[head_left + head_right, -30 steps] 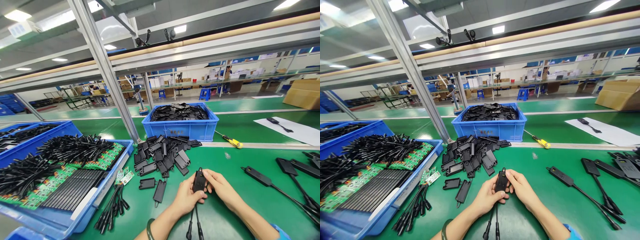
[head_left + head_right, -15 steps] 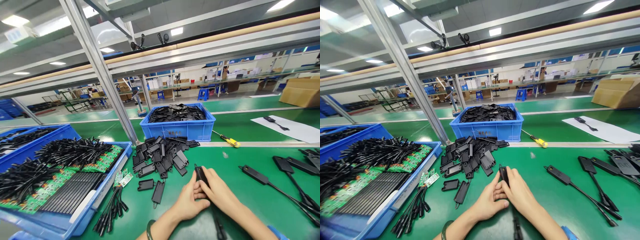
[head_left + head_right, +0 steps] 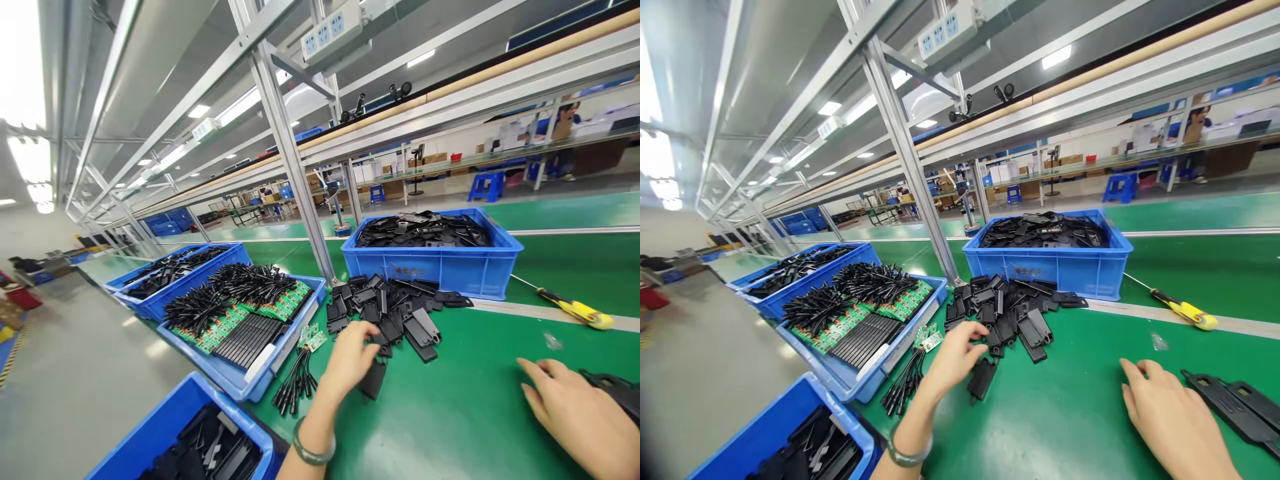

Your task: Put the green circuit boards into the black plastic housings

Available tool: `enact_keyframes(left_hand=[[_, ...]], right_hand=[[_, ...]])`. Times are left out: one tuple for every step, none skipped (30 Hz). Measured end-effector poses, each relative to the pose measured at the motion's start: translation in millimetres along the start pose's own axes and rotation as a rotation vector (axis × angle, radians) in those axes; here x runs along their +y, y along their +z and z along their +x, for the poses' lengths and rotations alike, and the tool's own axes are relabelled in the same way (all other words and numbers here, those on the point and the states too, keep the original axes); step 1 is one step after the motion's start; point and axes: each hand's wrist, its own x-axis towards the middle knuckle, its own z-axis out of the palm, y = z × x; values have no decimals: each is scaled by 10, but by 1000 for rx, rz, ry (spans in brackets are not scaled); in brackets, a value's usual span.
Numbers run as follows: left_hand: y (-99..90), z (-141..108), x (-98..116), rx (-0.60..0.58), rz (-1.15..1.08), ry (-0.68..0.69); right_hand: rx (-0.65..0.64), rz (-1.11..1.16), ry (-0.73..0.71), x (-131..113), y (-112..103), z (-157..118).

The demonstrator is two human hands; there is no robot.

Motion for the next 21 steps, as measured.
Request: enact_keyframes(left_hand=[[-126,-53,-129,59,254,-113],[-230,-110,-259,109,476,-275],[-310,-168,-383,147,569,-376],[-368,-221,-491,168,634,-463],[-408,-267,-579,175,667,-532],[-436,-304,-638,174,675,-571],[-456,-331,-668,168,685,-597],[-471,-348,-665,162,696,-611],[-482,-357,-632,168,703,-607],[-489,-358,-572,190,692,-576],[-488,-352,-490,222,649,-514],[-474,-338,-391,250,563,-424],[-442,-317,-283,263,428,-319],[-389,-288,-174,245,252,-211],[-317,-250,-69,187,55,-113],[-227,-203,25,91,-132,-39],[-128,-146,101,-20,-280,17],[-28,-81,157,-118,-364,72],[66,-7,192,-176,-361,128],[146,71,206,-198,-277,180],[209,152,204,-188,-120,223]], right_hand=[[-19,70,-20,-80,-12,5],[-42,135,-29,-157,-31,9],[-71,191,-27,-227,-54,12],[-102,241,-20,-287,-78,13],[-132,286,-9,-337,-101,13],[-162,327,2,-378,-122,13],[-190,367,15,-411,-140,13],[-215,413,30,-439,-155,13],[-241,471,44,-466,-170,14],[-272,546,55,-494,-186,15],[-313,638,65,-527,-205,15],[-364,752,75,-567,-229,14],[-428,884,86,-614,-257,11],[-495,1028,108,-668,-290,6],[-553,1185,149,-724,-326,0],[-594,1350,208,-778,-363,-6],[-618,1515,279,-826,-398,-12],[-625,1666,358,-864,-429,-16],[-618,1793,435,-888,-454,-17],[-599,1888,497,-898,-475,-13],[-571,1946,538,-893,-491,-5]])
